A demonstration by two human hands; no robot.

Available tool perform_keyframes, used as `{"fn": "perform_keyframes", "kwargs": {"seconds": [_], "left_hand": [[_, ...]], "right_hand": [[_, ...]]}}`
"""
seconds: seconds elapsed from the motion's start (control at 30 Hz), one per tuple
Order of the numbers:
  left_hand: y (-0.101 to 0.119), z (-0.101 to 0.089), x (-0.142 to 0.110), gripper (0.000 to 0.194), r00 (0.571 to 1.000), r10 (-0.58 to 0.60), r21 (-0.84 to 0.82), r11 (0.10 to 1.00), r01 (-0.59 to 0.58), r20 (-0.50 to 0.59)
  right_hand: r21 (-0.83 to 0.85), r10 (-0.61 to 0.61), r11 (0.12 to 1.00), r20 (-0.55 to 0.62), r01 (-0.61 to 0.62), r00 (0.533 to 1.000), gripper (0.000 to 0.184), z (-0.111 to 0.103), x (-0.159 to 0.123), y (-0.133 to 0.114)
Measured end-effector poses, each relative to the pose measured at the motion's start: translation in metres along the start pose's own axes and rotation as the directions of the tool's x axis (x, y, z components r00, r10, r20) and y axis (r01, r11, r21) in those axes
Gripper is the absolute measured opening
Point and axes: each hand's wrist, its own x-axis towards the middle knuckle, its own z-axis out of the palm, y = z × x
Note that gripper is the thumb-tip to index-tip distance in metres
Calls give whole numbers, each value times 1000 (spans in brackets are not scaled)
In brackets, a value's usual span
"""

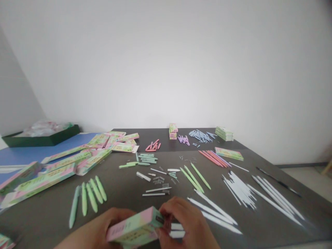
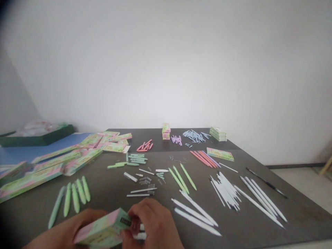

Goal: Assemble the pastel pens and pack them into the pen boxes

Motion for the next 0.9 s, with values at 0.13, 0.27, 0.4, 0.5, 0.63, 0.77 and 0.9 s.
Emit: {"fn": "perform_keyframes", "kwargs": {"seconds": [0.13,0.27,0.4,0.5,0.63,0.77,0.9], "left_hand": [[22,3,14,62,977,162,304,946,-114,-139],[27,6,20,94,842,526,777,578,-250,-119],[29,21,27,55,745,663,949,182,-256,74],[34,31,35,39,680,719,970,36,-241,142],[37,36,43,36,608,774,981,-86,-173,176],[35,35,48,33,601,782,986,-109,-129,165],[35,33,52,37,631,752,982,-130,-140,190]], "right_hand": [[-13,145,989,-96,-147,985,14,5,-5,6],[186,380,914,-75,-362,922,9,6,-6,13],[291,491,840,-47,-458,870,3,1,-2,20],[169,453,887,-141,-429,880,2,-2,2,22],[-92,290,937,-330,-336,898,2,-2,5,25],[-172,189,947,-388,-273,902,6,2,1,30],[-96,319,925,-326,-367,890,7,2,-4,33]]}}
